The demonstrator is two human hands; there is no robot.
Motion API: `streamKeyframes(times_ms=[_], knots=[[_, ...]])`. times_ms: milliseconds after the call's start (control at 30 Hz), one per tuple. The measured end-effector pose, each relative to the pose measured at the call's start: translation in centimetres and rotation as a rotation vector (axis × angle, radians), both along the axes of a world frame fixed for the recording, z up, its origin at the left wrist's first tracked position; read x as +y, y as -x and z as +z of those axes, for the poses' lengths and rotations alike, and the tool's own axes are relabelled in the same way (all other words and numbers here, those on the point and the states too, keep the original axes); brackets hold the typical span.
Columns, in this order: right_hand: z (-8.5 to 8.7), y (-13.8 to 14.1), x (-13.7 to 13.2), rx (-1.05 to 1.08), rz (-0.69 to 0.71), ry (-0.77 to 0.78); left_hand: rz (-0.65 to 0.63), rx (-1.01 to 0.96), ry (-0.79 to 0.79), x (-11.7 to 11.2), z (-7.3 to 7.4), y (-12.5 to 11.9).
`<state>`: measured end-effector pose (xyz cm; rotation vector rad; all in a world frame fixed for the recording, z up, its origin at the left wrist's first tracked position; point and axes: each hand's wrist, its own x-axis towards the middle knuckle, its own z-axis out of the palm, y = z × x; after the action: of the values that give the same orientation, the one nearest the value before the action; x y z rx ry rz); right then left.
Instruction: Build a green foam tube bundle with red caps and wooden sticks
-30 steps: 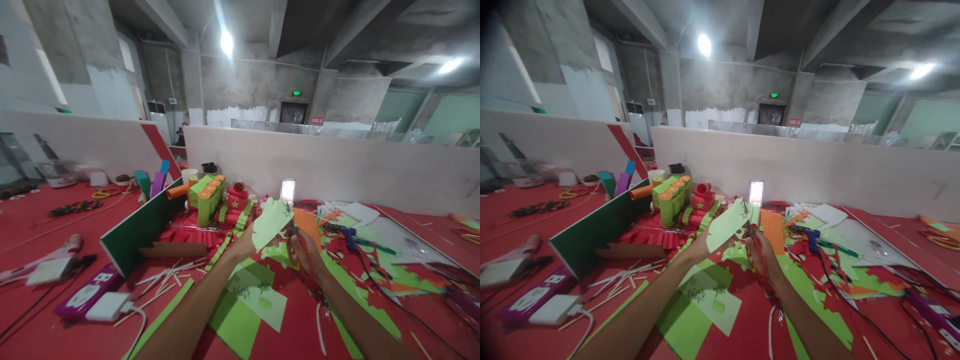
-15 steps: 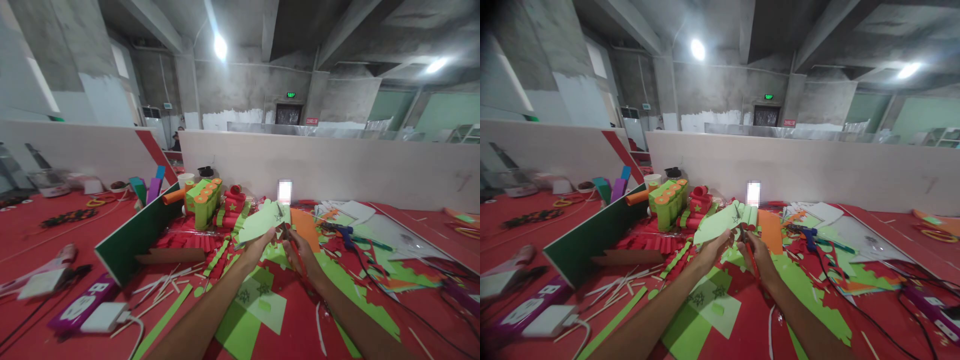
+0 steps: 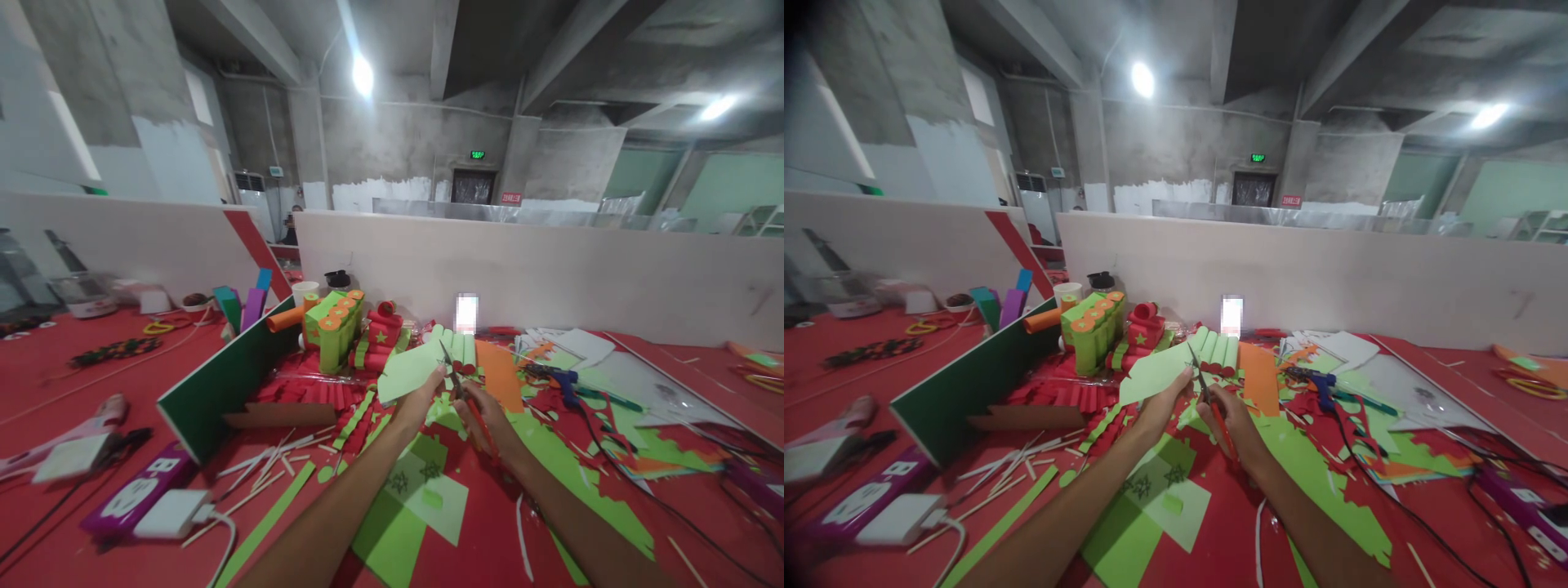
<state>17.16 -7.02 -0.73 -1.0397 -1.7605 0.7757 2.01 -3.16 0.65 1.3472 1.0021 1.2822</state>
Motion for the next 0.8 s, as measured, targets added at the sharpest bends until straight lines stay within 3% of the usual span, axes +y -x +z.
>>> streamKeyframes(times_ms=[233,467,800], knots=[[0.2,0.1,-0.3,0.030,0.024,0.057,0.003,0.064,0.015,0.1,0.3,0.3],[0.7,-0.2,-0.1,-0.086,-0.025,-0.036,0.024,0.124,0.034,0.2,0.1,0.8],[0.7,-1.2,0.6,-0.177,-0.001,-0.004,-0.074,0.157,0.097,1.2,-0.6,2.1]])
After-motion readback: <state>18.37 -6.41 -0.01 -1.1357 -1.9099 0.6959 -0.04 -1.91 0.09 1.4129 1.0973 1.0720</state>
